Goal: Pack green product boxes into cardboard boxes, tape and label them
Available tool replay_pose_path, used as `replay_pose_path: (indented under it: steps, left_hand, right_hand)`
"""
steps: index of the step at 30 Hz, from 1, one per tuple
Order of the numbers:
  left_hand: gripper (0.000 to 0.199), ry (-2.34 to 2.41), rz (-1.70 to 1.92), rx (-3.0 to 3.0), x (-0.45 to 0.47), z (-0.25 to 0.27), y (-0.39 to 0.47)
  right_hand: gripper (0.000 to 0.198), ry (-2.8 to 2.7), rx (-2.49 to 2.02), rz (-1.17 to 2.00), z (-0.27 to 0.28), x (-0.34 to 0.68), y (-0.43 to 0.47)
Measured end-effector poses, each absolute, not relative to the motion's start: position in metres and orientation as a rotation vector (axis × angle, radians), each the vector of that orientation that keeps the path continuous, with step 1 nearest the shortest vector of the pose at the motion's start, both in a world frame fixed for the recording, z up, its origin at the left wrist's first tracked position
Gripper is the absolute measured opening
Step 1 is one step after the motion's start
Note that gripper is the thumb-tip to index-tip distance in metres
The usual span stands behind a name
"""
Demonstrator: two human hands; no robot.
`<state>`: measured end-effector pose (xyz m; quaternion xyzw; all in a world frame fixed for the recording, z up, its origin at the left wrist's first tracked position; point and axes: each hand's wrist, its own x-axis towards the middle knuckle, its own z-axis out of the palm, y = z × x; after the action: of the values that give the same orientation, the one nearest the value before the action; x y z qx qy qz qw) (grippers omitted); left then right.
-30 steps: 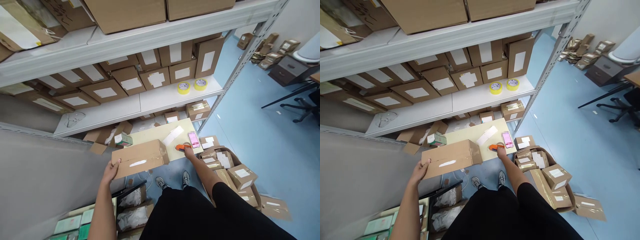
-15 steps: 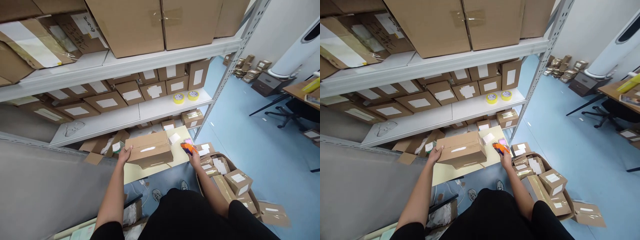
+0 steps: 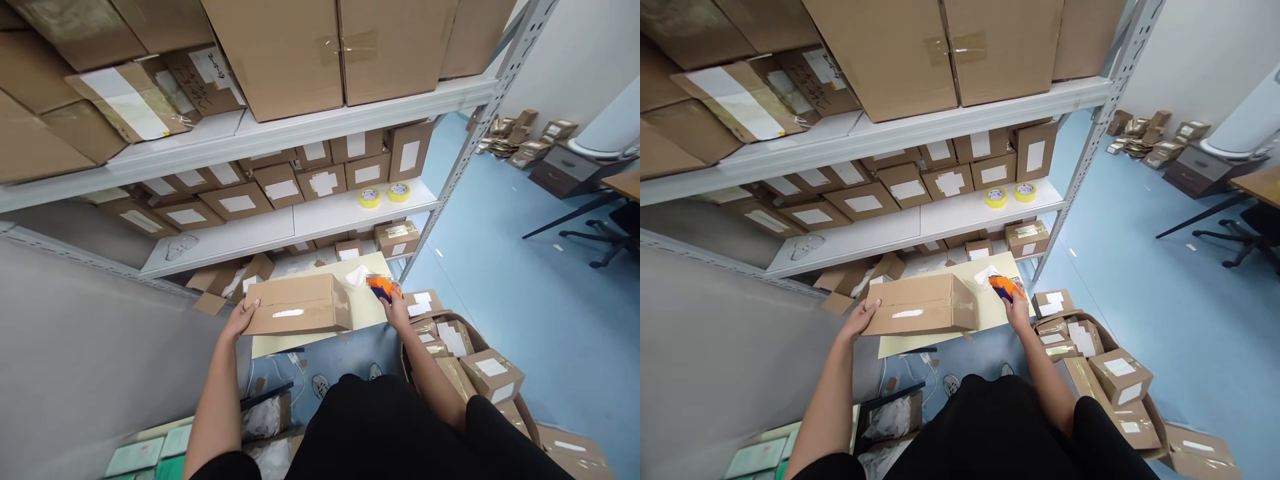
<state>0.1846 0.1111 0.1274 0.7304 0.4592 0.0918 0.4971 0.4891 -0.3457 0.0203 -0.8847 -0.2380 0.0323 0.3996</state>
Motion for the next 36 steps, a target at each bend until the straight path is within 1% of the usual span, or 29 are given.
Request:
replay_pose_path:
  steps: [7,12,17,22,28,32,36]
  left_hand:
    - [0.063,1.152,0.256,1.754,0.18,0.101,0.088]
    - [0.059,1.231,0.234,1.853,0.19,0.091,0.097]
    - [0.055,1.247,0.179,1.99,0.194,0.092,0.105]
    - [0.059,1.246,0.123,2.077,0.193,0.093,0.1]
    - [0.058,1.258,0.106,2.121,0.195,0.104,0.086]
    - [0.06,1.196,0.108,2.105,0.169,0.102,0.086]
    - [0.057,1.225,0.133,2.042,0.12,0.085,0.087]
  right_hand:
    - [0.029,-0.57,-2.196,0.132,0.041,0.494,-0.337]
    - [0.029,-0.567,-2.145,0.109,0.055,0.489,-0.34]
    - [0.031,-0.681,-2.097,0.175,0.078,0.479,-0.334]
    - [0.034,-0.835,-2.003,0.284,0.107,0.459,-0.305]
    - [0.035,-0.889,-1.852,0.306,0.134,0.428,-0.259]
    - [0.033,-0.874,-1.851,0.332,0.144,0.416,-0.248]
    - [0.035,-0.799,-1.83,0.318,0.144,0.412,-0.252]
